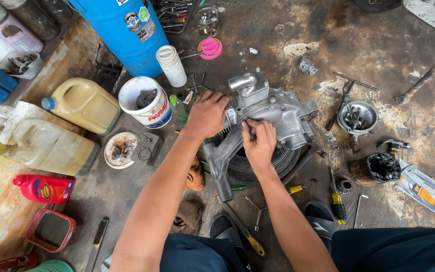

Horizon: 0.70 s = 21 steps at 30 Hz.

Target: Scraping gasket residue or debris off a motorcycle engine block component using a utility knife.

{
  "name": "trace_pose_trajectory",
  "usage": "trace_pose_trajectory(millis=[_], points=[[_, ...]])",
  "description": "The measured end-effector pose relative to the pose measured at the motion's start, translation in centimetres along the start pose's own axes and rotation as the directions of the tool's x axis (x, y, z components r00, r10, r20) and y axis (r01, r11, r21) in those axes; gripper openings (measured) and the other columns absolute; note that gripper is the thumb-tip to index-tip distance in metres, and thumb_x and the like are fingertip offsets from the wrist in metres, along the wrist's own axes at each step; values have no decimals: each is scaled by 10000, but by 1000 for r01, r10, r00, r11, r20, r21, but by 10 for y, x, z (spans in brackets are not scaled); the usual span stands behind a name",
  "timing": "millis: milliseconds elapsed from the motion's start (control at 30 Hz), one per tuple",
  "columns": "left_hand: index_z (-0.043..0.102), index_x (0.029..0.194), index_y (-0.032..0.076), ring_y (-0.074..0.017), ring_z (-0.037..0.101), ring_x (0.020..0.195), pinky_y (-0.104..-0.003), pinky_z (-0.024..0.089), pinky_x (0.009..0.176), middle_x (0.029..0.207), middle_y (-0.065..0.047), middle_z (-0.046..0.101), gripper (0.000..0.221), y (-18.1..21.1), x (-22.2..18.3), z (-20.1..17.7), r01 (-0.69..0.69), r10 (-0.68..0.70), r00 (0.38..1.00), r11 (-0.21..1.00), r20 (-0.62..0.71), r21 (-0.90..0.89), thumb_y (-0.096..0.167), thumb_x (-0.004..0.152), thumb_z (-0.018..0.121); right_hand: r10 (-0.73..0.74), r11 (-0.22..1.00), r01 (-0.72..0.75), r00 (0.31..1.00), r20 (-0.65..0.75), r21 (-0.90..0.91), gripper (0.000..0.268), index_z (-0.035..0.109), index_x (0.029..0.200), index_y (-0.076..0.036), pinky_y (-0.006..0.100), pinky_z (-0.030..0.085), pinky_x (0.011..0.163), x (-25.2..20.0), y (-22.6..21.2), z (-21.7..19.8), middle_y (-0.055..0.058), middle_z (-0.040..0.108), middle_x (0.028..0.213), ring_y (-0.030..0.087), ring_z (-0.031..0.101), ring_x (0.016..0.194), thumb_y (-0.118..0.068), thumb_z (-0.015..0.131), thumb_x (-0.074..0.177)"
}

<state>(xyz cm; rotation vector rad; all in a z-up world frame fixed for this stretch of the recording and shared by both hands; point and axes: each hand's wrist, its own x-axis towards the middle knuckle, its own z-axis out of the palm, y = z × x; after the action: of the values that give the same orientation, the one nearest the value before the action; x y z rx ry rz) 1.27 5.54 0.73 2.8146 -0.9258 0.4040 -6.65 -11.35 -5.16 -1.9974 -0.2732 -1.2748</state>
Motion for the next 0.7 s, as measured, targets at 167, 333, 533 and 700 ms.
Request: trace_pose_trajectory(millis=[167,333,533,700], points=[[599,1358,104,-341,565,1266,-512,536,985,1269,-111,624,368,0,0,2,4,-4,1000,1000,-9,-5,157,994,607,-6,999,7,1000,-11,41,133,672,1018,-74,378,439,601,2,0,0,13,519,752,276,592,672,-75,773,931],[595,1356,101,-342,566,1261,-505,543,970,1272,-112,621,360,-2,-1,4,-16,16,1000,1000,0,8,164,1002,599,-29,1000,29,1000,-10,9,125,667,997,-72,379,421,589,1,-1,-1,12,503,739,276,578,653,-47,761,918],[588,1364,107,-340,561,1265,-506,546,971,1277,-111,619,367,-2,-1,3,-15,15,1000,1000,-2,15,157,1001,601,-30,1000,30,999,-18,8,124,674,979,-70,376,437,595,0,0,1,17,521,728,273,591,648,-49,773,909],[590,1365,93,-344,565,1266,-516,545,971,1273,-123,624,368,1,-1,1,-7,7,1000,1000,-27,-14,137,1000,607,55,997,-54,998,-24,54,148,641,983,-48,384,465,593,3,-9,-1,19,507,727,284,597,644,9,752,903]])
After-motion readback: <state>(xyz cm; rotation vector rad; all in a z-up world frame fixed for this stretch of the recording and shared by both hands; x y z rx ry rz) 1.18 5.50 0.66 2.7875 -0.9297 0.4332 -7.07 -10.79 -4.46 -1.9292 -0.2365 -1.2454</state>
